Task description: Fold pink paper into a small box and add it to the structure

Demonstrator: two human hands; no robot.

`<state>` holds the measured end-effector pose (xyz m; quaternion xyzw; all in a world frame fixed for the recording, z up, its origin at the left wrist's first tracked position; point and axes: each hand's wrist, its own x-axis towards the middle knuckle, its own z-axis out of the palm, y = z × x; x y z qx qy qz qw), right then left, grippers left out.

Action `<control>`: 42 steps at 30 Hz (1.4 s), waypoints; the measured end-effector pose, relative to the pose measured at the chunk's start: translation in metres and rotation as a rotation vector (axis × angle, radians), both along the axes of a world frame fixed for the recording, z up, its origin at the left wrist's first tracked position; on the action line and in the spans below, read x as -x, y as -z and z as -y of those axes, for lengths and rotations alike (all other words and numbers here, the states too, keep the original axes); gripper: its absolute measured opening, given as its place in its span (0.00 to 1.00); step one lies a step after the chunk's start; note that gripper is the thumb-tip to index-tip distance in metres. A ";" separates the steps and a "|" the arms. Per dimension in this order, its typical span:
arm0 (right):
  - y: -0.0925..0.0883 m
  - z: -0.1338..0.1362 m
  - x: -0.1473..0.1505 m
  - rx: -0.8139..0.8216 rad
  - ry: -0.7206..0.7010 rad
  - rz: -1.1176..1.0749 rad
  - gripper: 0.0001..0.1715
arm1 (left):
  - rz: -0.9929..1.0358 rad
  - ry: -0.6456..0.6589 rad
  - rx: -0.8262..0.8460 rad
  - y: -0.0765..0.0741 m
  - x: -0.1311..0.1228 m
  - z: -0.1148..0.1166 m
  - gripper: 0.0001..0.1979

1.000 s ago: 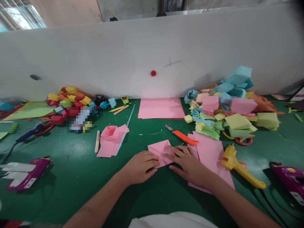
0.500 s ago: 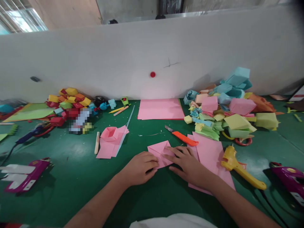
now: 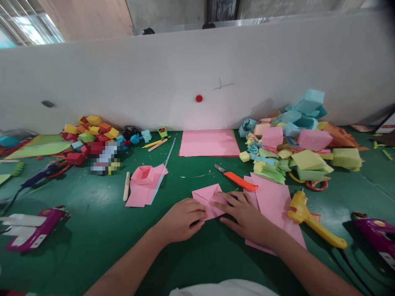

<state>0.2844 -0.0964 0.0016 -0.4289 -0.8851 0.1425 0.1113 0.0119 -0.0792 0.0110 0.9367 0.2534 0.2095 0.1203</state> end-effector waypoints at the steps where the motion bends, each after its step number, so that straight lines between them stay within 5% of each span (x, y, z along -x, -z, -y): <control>1: 0.000 0.000 0.000 -0.001 -0.001 -0.001 0.27 | 0.000 0.001 0.002 0.000 0.000 0.000 0.08; 30: -0.005 0.003 0.004 -0.004 0.006 0.015 0.28 | 0.068 0.048 -0.086 0.002 0.000 -0.003 0.12; 42: -0.003 0.005 0.006 0.032 -0.040 -0.083 0.26 | 0.050 -0.027 -0.026 0.004 0.002 -0.002 0.13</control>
